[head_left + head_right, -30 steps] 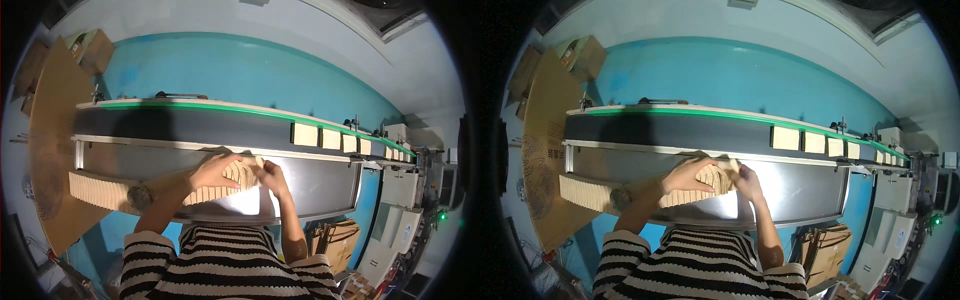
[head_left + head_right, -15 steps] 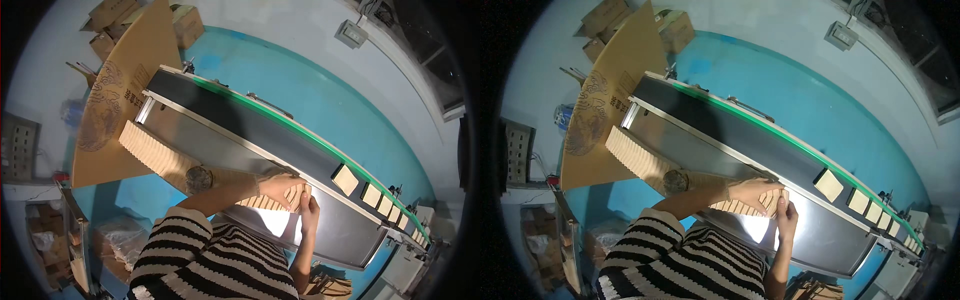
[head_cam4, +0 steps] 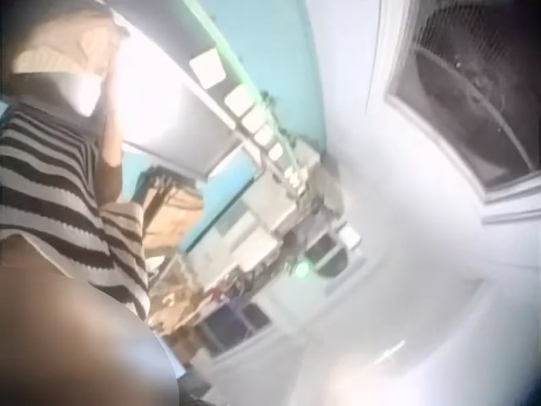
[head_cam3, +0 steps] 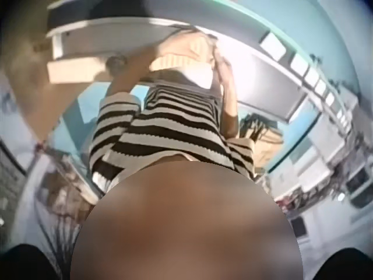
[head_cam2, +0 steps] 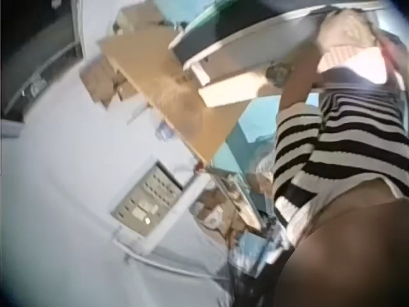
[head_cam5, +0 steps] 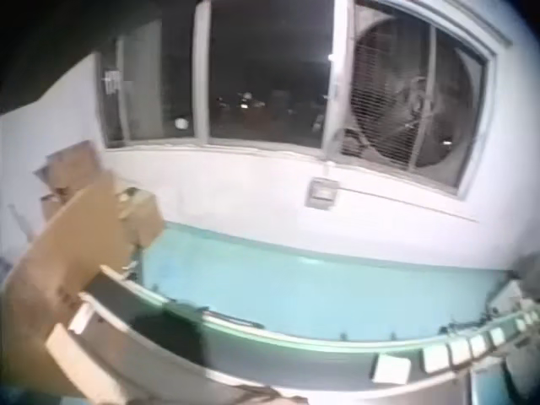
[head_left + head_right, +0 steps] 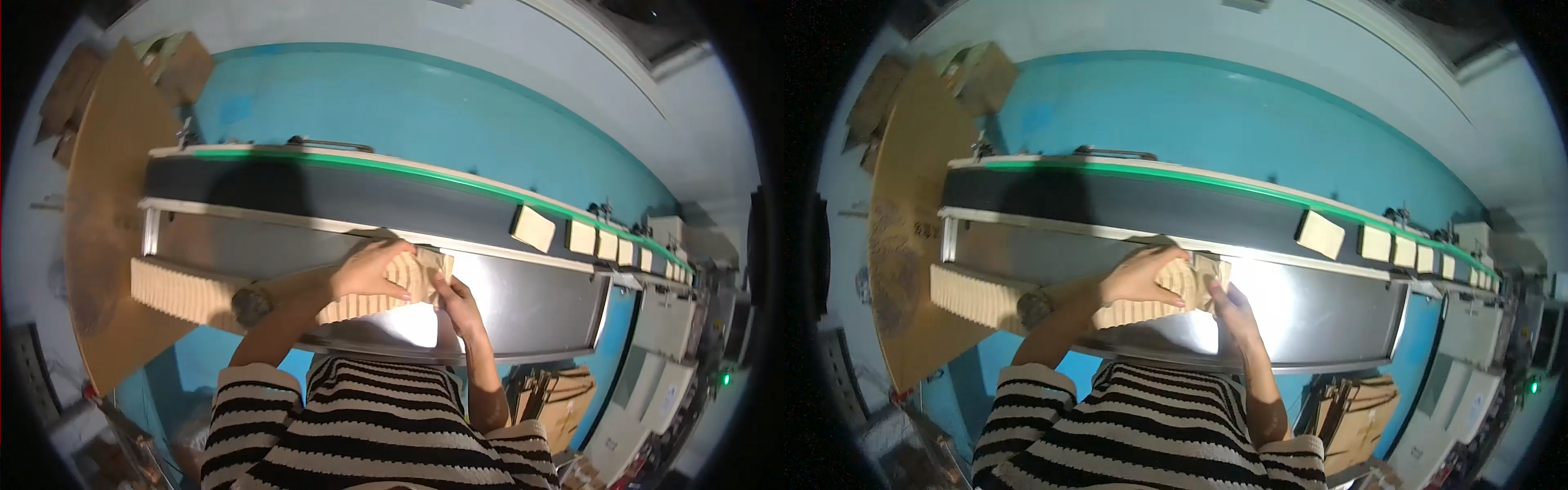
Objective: The recorder is organizing stacks of small paper cards from a conveyor belt.
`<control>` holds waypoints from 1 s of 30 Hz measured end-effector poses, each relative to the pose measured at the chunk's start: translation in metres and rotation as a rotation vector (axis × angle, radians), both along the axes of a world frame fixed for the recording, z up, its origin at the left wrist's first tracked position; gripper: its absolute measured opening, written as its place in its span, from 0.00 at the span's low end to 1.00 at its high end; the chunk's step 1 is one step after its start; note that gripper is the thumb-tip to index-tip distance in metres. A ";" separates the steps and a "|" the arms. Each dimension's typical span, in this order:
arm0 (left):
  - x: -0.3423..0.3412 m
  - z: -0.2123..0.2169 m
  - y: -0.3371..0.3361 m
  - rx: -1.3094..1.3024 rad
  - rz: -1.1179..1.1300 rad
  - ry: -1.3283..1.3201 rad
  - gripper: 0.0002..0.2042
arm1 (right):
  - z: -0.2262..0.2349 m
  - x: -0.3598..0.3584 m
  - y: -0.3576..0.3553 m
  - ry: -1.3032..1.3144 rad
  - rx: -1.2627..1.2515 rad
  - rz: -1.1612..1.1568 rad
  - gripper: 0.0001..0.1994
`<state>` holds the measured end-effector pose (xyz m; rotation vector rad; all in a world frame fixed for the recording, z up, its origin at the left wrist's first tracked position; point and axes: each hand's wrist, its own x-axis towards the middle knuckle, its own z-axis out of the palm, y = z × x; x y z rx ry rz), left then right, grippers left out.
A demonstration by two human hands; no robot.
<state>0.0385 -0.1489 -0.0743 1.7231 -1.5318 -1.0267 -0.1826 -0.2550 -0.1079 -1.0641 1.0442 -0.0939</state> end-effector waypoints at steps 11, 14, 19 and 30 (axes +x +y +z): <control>0.014 -0.013 0.018 0.013 -0.034 -0.096 0.48 | -0.018 0.054 0.041 0.063 -0.698 0.104 0.27; 0.024 -0.017 0.027 0.018 -0.029 -0.060 0.47 | -0.027 0.058 0.046 -0.025 -0.402 -0.021 0.27; 0.033 -0.023 0.033 0.004 -0.028 -0.056 0.42 | -0.057 0.048 0.022 -0.032 -0.365 0.037 0.20; 0.086 -0.047 0.074 -0.013 -0.067 0.003 0.42 | -0.064 0.107 0.087 -0.131 -0.351 0.004 0.22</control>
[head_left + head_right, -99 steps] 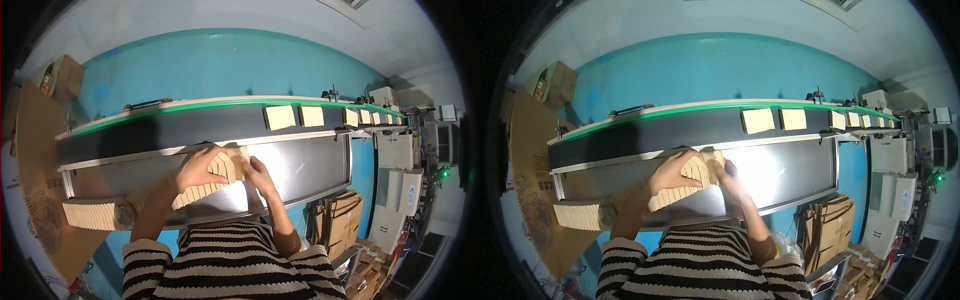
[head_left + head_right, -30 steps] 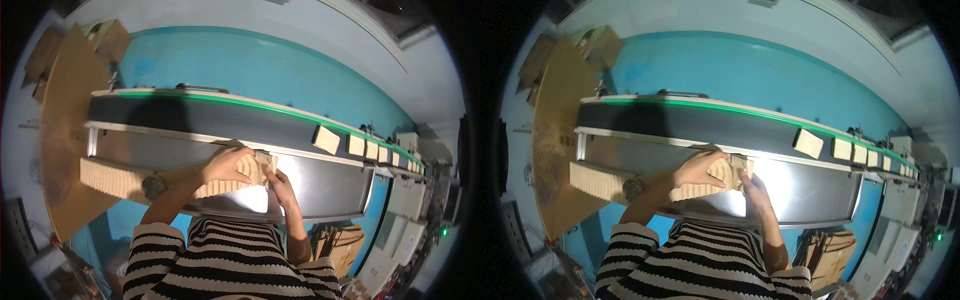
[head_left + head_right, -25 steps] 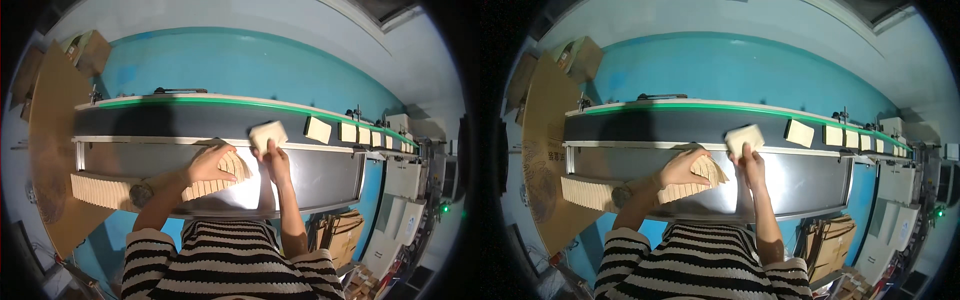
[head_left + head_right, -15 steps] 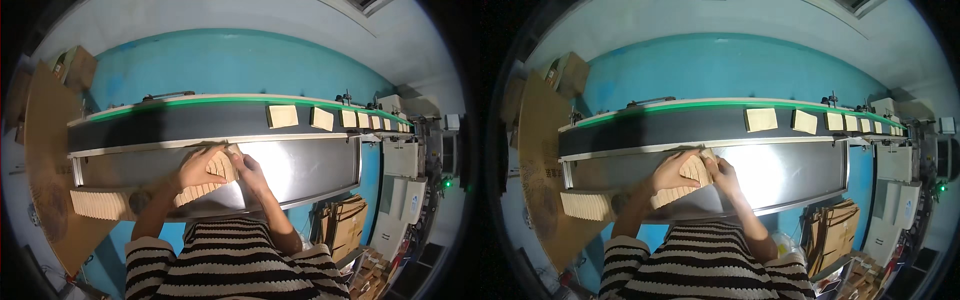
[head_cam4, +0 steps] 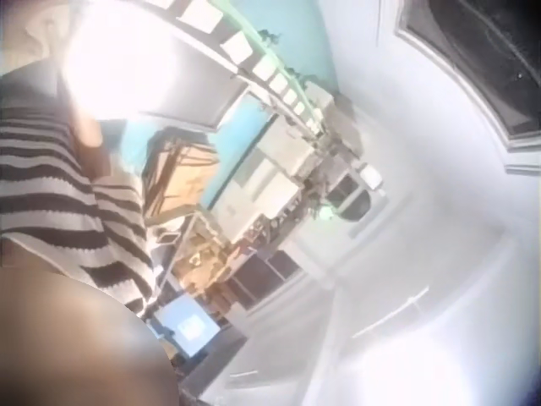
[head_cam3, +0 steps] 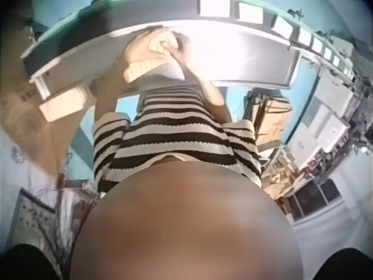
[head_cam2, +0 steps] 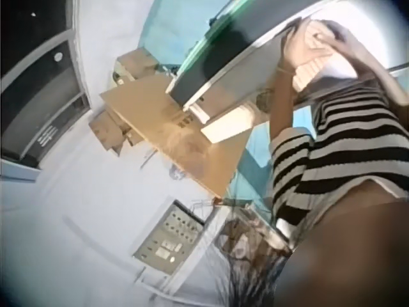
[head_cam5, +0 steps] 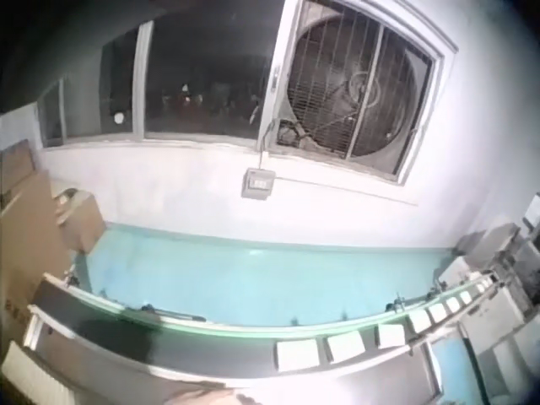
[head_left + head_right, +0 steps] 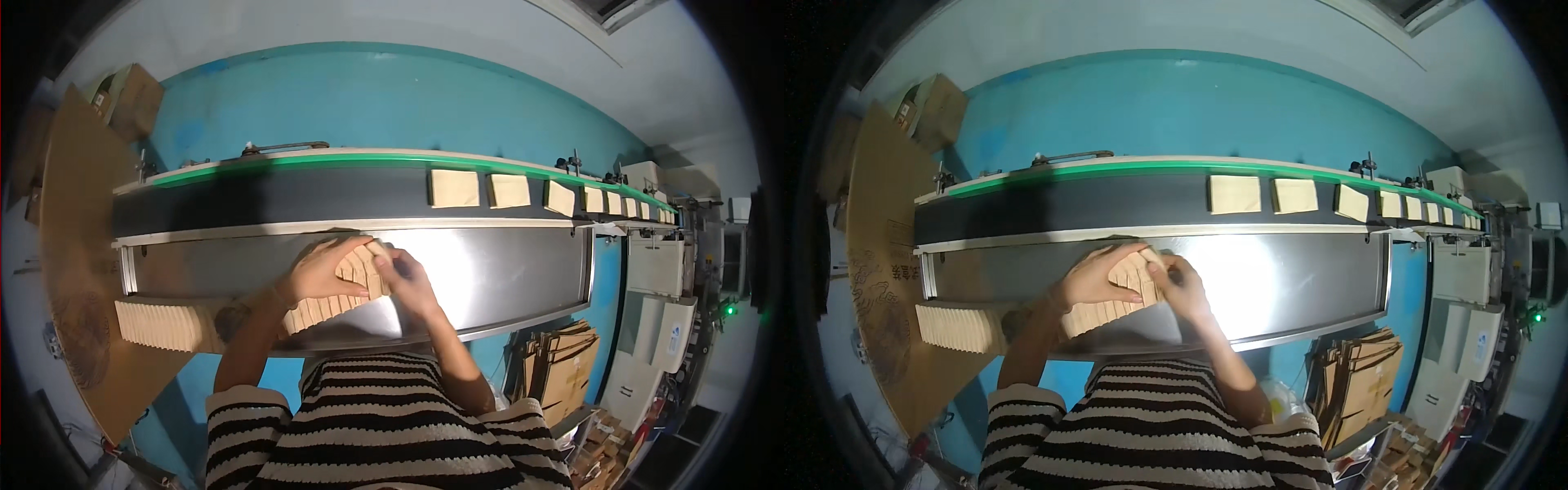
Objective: The recorder is organizing stacks of small paper cards from a conveyor belt.
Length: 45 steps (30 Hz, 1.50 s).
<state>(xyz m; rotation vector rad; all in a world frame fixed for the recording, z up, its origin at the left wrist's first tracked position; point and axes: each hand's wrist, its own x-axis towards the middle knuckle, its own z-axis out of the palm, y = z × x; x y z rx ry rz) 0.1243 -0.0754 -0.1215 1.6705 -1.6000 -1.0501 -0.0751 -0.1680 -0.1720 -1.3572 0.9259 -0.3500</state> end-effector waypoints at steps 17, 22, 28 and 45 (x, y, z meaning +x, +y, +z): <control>0.054 -0.026 0.045 0.050 0.094 0.023 0.39 | -0.031 0.064 -0.030 -0.023 0.222 -0.186 0.23; 0.073 -0.042 0.061 0.036 0.103 0.011 0.39 | -0.040 0.089 0.035 0.019 -0.168 -0.023 0.28; 0.091 -0.029 0.080 -0.029 0.031 -0.041 0.37 | -0.014 0.086 0.068 0.032 0.317 -0.046 0.28; 0.147 -0.046 0.129 -0.014 0.051 -0.013 0.39 | -0.032 0.159 0.118 0.064 -0.028 0.079 0.27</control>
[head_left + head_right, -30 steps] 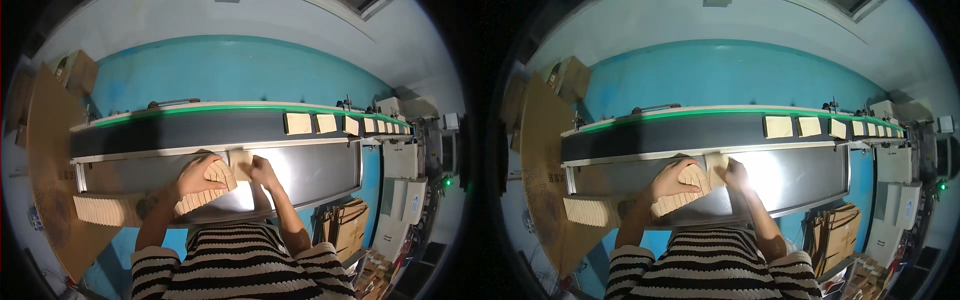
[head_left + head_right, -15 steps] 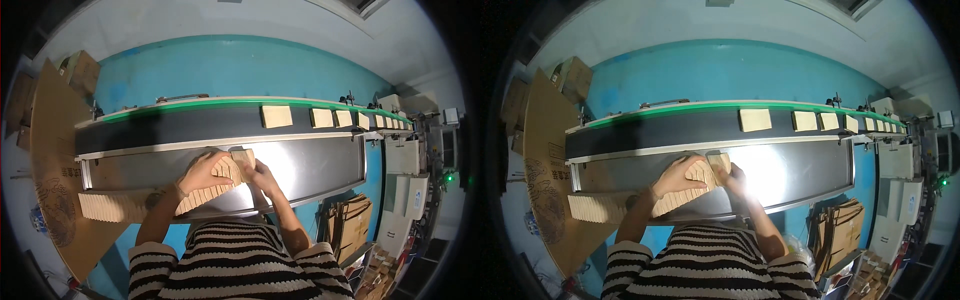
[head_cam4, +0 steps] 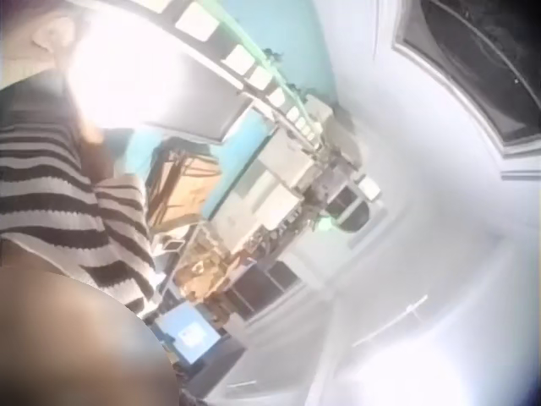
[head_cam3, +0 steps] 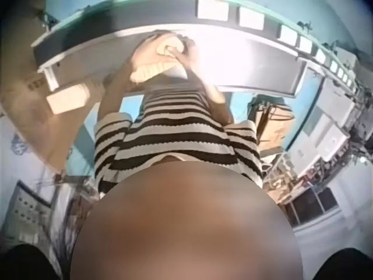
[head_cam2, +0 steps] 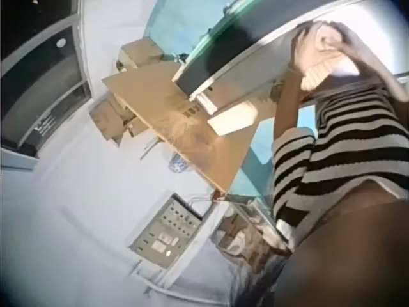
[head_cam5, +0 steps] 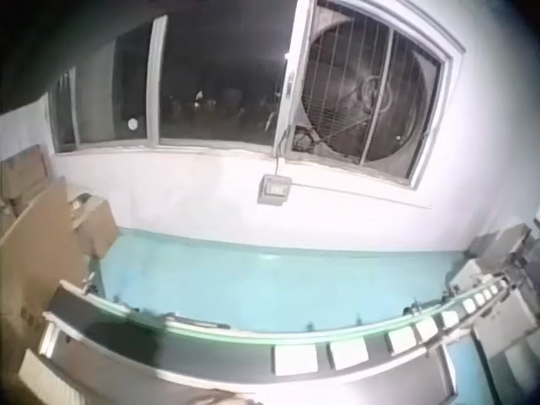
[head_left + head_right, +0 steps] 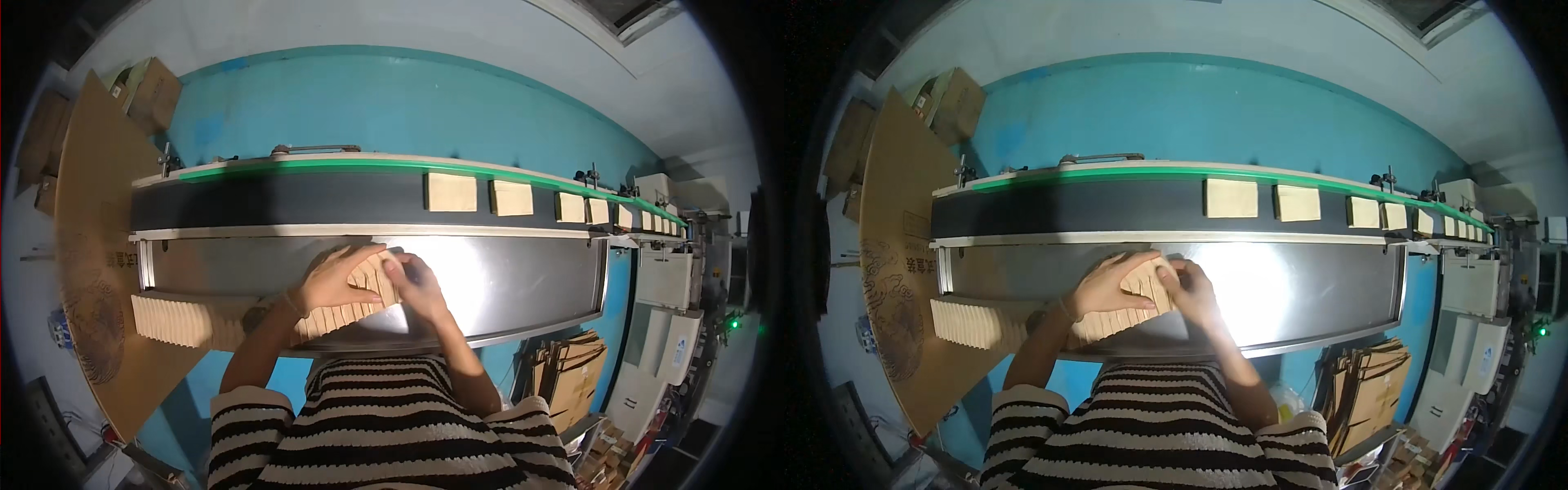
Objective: The recorder is organizing stacks of small paper cards from a conveyor belt.
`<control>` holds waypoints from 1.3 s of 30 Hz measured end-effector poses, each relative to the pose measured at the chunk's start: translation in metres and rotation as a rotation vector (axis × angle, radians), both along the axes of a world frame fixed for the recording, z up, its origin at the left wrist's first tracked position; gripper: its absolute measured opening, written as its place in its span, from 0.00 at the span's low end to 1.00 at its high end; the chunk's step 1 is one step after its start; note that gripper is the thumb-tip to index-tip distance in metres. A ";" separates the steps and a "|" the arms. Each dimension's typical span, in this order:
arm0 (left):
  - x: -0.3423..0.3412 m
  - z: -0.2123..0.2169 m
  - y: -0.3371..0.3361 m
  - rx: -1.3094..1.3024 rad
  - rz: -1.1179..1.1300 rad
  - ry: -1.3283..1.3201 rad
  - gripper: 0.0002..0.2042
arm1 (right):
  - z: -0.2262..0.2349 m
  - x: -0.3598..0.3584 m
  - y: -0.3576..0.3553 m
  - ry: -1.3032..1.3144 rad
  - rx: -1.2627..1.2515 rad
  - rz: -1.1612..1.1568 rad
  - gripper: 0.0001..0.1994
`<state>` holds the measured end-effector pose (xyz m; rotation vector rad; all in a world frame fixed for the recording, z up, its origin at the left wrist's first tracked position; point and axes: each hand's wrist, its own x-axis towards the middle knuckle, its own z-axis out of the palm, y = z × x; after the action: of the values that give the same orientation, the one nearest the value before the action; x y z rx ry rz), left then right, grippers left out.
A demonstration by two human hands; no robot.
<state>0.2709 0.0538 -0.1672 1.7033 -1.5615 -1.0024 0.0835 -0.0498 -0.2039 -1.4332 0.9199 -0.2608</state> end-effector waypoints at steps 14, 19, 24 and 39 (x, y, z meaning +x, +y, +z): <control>0.036 -0.026 0.032 -0.008 0.057 0.020 0.37 | -0.033 0.012 0.001 0.027 -0.030 0.114 0.26; 0.045 -0.032 0.041 -0.018 0.112 0.082 0.35 | -0.070 0.068 -0.037 -0.290 0.482 -0.402 0.24; 0.066 -0.048 0.060 0.020 0.098 0.080 0.35 | -0.042 0.081 0.058 0.104 -0.368 0.138 0.27; 0.110 -0.094 0.104 0.012 0.102 0.081 0.31 | -0.101 0.154 0.040 -0.005 0.286 -0.349 0.32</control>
<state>0.3811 0.1574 -0.2615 1.7114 -1.4054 -1.0173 0.2378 -0.0094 -0.3050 -1.0056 1.1535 -0.3753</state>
